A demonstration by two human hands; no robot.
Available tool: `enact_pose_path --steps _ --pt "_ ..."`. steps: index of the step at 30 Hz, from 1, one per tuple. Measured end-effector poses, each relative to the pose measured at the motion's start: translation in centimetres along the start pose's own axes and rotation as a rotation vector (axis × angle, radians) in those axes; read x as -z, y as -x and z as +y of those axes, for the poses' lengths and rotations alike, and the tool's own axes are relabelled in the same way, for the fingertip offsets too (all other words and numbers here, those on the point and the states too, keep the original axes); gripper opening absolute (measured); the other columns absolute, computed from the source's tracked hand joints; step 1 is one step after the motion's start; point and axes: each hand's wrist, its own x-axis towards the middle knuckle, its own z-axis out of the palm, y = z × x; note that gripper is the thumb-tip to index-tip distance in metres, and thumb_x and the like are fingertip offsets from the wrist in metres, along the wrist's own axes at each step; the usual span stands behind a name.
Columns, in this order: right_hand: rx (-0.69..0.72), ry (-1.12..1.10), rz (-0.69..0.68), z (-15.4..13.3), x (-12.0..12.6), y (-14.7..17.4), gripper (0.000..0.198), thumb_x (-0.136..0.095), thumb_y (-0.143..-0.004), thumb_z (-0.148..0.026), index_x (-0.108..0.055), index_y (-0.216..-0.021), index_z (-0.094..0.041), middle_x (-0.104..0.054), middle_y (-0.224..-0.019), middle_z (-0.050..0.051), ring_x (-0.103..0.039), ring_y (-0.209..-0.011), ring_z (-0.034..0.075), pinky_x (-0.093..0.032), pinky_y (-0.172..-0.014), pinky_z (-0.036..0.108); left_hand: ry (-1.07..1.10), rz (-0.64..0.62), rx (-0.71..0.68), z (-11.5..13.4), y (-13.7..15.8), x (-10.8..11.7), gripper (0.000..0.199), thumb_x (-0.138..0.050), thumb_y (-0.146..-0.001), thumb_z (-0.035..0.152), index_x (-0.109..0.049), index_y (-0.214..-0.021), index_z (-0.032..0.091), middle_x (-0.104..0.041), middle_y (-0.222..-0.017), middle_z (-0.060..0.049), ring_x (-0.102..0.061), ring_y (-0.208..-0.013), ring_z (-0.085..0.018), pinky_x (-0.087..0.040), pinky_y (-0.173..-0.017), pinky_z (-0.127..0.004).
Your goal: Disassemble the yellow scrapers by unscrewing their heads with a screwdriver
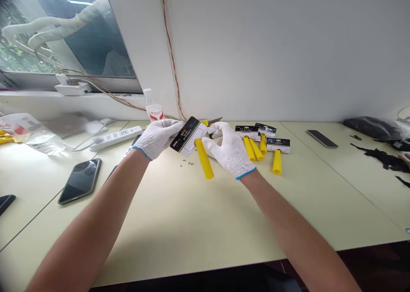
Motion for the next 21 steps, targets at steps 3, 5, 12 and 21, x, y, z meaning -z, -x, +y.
enact_pose_path --steps 3,5,12,21 --pt "0.03 -0.047 0.018 -0.5 -0.4 -1.3 0.045 -0.072 -0.096 -0.043 -0.057 -0.134 -0.022 -0.07 -0.13 0.014 -0.066 -0.112 0.027 -0.054 -0.098 0.044 -0.048 0.001 -0.023 -0.2 -0.1 -0.2 0.045 -0.096 -0.07 0.049 -0.075 -0.087 0.013 -0.07 -0.079 -0.006 -0.06 -0.063 -0.011 -0.05 -0.057 -0.023" --pt "0.028 -0.08 -0.001 -0.6 -0.9 -1.7 0.043 -0.073 -0.095 -0.043 -0.058 -0.13 -0.022 -0.07 -0.126 0.013 -0.067 -0.104 0.024 -0.057 -0.091 0.042 -0.05 0.001 -0.024 -0.4 -0.2 -0.1 0.044 -0.098 -0.068 0.046 -0.071 -0.079 0.013 -0.064 -0.069 -0.002 -0.054 -0.057 -0.009 -0.047 -0.054 -0.022" --pt "0.013 -0.164 -0.091 -0.1 -1.4 -2.2 0.039 -0.073 -0.095 -0.049 -0.06 -0.12 -0.021 -0.072 -0.107 0.01 -0.065 -0.088 0.021 -0.058 -0.074 0.036 -0.124 0.096 -0.03 -0.2 -0.1 0.7 0.03 -0.086 -0.083 0.039 -0.074 -0.085 0.012 -0.068 -0.077 -0.005 -0.06 -0.064 -0.012 -0.048 -0.057 -0.024" --pt "0.036 -0.147 -0.108 0.2 -1.0 -2.6 0.032 -0.077 -0.09 -0.045 -0.063 -0.108 -0.023 -0.073 -0.103 0.008 -0.064 -0.094 0.022 -0.056 -0.08 0.037 -0.102 0.1 -0.067 -0.8 -1.0 1.8 0.034 -0.088 -0.082 0.041 -0.076 -0.093 0.011 -0.072 -0.083 -0.007 -0.064 -0.065 -0.013 -0.052 -0.055 -0.025"
